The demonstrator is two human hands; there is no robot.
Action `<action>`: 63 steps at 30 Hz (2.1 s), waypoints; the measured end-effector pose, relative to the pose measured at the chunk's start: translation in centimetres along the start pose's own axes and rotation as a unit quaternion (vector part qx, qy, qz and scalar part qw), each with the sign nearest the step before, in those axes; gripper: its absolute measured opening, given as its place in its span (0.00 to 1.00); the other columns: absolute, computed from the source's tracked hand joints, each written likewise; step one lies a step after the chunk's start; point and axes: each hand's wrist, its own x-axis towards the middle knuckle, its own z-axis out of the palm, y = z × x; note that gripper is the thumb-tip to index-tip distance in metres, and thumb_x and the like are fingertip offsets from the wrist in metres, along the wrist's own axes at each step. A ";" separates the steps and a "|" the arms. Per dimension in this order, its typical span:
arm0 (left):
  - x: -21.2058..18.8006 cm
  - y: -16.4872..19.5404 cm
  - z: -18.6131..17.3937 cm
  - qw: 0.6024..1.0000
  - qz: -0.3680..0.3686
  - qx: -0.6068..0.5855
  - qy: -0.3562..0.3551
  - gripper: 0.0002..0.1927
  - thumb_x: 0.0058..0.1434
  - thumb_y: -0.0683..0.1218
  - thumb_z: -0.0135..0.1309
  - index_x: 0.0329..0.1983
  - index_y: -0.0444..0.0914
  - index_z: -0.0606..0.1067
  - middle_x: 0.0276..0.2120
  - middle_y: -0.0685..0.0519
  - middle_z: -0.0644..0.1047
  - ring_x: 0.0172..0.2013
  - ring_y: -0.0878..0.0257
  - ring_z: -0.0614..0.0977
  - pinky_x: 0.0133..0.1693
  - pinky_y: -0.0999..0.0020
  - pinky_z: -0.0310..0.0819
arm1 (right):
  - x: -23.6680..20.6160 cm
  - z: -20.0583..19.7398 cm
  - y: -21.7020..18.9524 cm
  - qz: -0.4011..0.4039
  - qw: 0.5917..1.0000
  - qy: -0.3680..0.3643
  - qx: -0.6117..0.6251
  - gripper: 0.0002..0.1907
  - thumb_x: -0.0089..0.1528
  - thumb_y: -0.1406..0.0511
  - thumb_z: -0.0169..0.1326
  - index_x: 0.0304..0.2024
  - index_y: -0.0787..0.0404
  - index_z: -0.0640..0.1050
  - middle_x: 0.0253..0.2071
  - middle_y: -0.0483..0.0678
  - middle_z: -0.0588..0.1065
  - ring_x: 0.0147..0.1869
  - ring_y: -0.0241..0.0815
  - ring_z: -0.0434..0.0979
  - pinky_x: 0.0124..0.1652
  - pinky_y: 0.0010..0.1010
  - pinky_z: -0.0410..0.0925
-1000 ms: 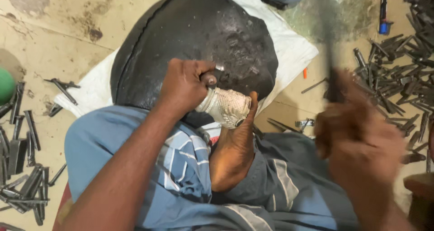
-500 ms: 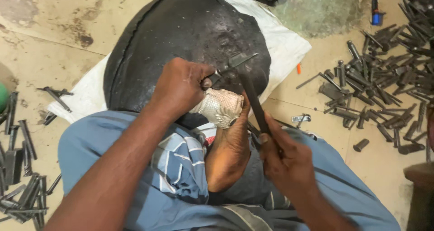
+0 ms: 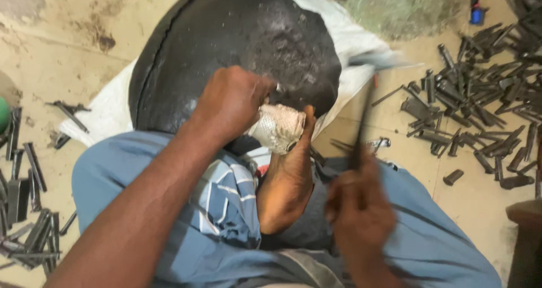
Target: The person holds a small metal object against a large anvil and uses a hammer and chisel to engrave a pattern onto its surface. The person repeatedly strikes the chisel with the hammer to create detailed designs on the metal piece.
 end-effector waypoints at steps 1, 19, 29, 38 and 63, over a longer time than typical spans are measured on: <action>0.0 0.0 0.1 1.000 0.001 0.000 0.003 0.09 0.56 0.38 0.54 0.36 0.42 0.83 0.28 0.41 0.80 0.31 0.41 0.82 0.33 0.47 0.75 | -0.1 0.1 0.1 0.009 0.999 -0.040 -0.028 0.25 0.69 0.69 0.49 0.70 0.57 0.70 0.26 0.42 0.72 0.21 0.28 0.64 0.21 0.20 0.61; -0.9 -2.5 -0.7 0.954 -0.216 -0.152 0.141 0.09 0.53 0.41 0.67 0.38 0.38 0.84 0.29 0.48 0.83 0.27 0.64 0.85 0.32 0.67 0.76 | 1.5 -0.7 -1.4 0.062 0.991 -0.102 -0.059 0.28 0.66 0.69 0.50 0.70 0.57 0.69 0.21 0.44 0.73 0.18 0.28 0.65 0.18 0.23 0.62; -1.8 -3.4 -0.6 0.957 -0.216 -0.170 0.092 0.07 0.53 0.41 0.65 0.35 0.38 0.82 0.27 0.47 0.82 0.26 0.60 0.85 0.30 0.64 0.74 | 4.8 -1.1 -5.9 -0.063 0.964 -0.155 -0.208 0.25 0.68 0.69 0.49 0.68 0.56 0.71 0.24 0.45 0.76 0.19 0.28 0.69 0.17 0.22 0.64; -2.3 -3.3 -0.9 0.964 -0.178 -0.171 0.102 0.04 0.54 0.40 0.62 0.33 0.39 0.82 0.28 0.46 0.81 0.27 0.56 0.85 0.30 0.60 0.74 | 7.3 0.2 -10.6 -0.299 0.869 -0.185 -0.349 0.14 0.78 0.62 0.44 0.43 0.63 0.74 0.31 0.50 0.77 0.27 0.37 0.73 0.27 0.27 0.66; -3.0 -3.5 -1.0 0.963 -0.169 -0.181 0.105 0.06 0.53 0.39 0.61 0.34 0.38 0.82 0.27 0.46 0.82 0.26 0.57 0.85 0.31 0.62 0.75 | 4.2 -1.0 -11.3 -0.146 0.958 -0.069 -0.238 0.24 0.72 0.69 0.44 0.71 0.57 0.70 0.26 0.46 0.75 0.21 0.29 0.68 0.22 0.24 0.61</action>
